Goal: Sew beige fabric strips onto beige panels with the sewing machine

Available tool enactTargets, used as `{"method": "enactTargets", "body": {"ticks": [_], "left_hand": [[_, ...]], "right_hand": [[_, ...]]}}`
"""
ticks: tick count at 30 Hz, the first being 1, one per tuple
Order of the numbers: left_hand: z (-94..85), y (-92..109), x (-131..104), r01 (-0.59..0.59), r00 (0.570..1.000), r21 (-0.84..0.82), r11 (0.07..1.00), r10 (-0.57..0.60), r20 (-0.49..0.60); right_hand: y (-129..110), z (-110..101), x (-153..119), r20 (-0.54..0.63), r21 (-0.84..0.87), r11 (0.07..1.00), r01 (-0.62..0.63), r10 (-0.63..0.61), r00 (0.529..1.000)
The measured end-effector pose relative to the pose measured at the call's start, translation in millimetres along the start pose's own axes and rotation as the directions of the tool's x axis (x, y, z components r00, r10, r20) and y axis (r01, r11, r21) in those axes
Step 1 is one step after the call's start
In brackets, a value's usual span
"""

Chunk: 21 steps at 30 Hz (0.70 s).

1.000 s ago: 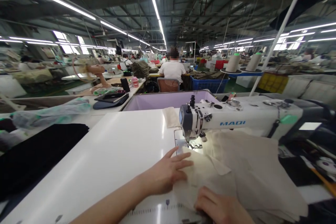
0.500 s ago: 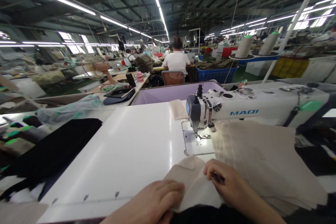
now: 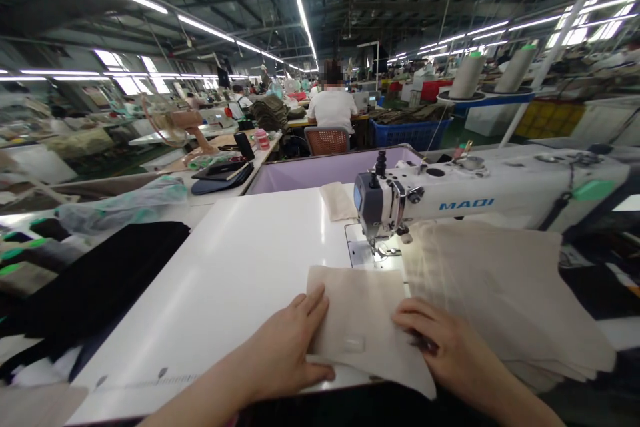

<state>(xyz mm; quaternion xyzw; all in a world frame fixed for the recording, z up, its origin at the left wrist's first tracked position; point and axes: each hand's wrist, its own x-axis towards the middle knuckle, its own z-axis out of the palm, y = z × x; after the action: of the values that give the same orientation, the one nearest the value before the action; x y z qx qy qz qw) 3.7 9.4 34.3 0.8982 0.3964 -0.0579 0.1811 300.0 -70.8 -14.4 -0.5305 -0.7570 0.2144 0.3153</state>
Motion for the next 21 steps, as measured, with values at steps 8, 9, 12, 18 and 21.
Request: {"method": "enactTargets", "body": {"ticks": [8, 9, 12, 18, 21], "left_hand": [[-5.5, 5, -8, -0.002, 0.998, 0.037, 0.999, 0.005, -0.063], [-8.6, 4, -9, -0.036, 0.996, 0.03, 0.999, 0.039, -0.076], [-15.7, -1, -11, -0.181, 0.982, -0.105, 0.978, 0.174, -0.071], [2.4, -11, 6, 0.077, 0.973, -0.664, 0.744, -0.201, -0.112], [17.5, -13, 18, 0.144, 0.91, -0.713, 0.686, -0.375, -0.177]], "right_hand": [[-4, 5, 5, -0.056, -0.036, 0.988, 0.148, -0.15, 0.987], [-3, 7, 7, -0.061, 0.0, 0.995, 0.105, -0.104, 0.993], [3, 15, 14, -0.115, 0.117, 0.982, -0.146, 0.16, 0.98], [11, 17, 24, -0.054, 0.386, 0.816, -0.43, 0.486, 0.872], [6, 20, 27, -0.057, 0.559, 0.73, -0.393, 0.507, 0.86]]}}
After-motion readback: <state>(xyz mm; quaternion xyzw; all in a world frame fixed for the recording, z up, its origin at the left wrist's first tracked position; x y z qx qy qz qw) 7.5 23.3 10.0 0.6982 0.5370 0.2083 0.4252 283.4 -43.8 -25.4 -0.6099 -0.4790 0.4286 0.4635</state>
